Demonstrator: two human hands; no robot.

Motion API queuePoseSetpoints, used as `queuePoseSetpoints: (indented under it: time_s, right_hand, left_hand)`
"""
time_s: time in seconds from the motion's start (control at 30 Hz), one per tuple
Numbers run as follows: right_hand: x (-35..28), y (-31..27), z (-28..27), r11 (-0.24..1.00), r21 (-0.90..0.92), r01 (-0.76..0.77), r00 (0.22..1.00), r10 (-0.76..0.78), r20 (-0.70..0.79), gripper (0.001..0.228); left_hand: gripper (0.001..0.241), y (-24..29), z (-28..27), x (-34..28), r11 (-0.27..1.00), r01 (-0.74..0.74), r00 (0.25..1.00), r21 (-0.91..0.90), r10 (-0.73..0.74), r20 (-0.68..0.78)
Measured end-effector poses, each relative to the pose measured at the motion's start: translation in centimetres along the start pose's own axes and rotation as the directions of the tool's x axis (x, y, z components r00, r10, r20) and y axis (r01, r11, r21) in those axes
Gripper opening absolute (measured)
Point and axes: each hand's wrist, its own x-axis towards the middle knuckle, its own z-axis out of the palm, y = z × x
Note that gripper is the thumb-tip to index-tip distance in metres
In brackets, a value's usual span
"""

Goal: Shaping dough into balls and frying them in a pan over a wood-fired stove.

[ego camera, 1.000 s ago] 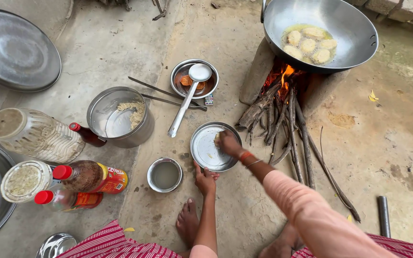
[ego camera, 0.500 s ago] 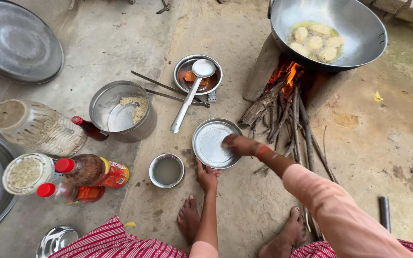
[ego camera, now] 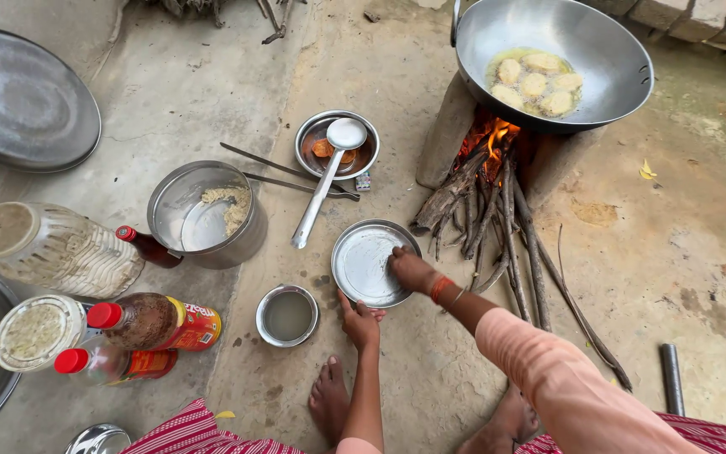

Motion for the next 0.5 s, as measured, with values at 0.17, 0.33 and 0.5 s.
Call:
queuePoseSetpoints:
  time_s: [0.17,0.33,0.5]
  right_hand:
    - [-1.3,-3.7,-0.4,0.952,0.271,-0.14,0.99,0.135,0.037,0.014]
    - [-1.6,-3.2,-0.4,0.171,0.924,-0.341,0.888,0.381,0.257,0.027]
    - [-7.9,-3.5,-10.5,0.093,0.986,-0.142,0.722,0.69,0.039,0.034]
  left_hand:
    - [0.065,0.1,0.0,-0.2,1.0,0.002,1.0,0.008,-0.002,-0.004]
    - [0.057,-1.3,0.6,-0.1,0.994,-0.032,0.994,0.102,0.042,-0.098]
    - [0.038,-4.6,4.4,1.8,0.922,-0.095,0.994,-0.376,0.069,-0.083]
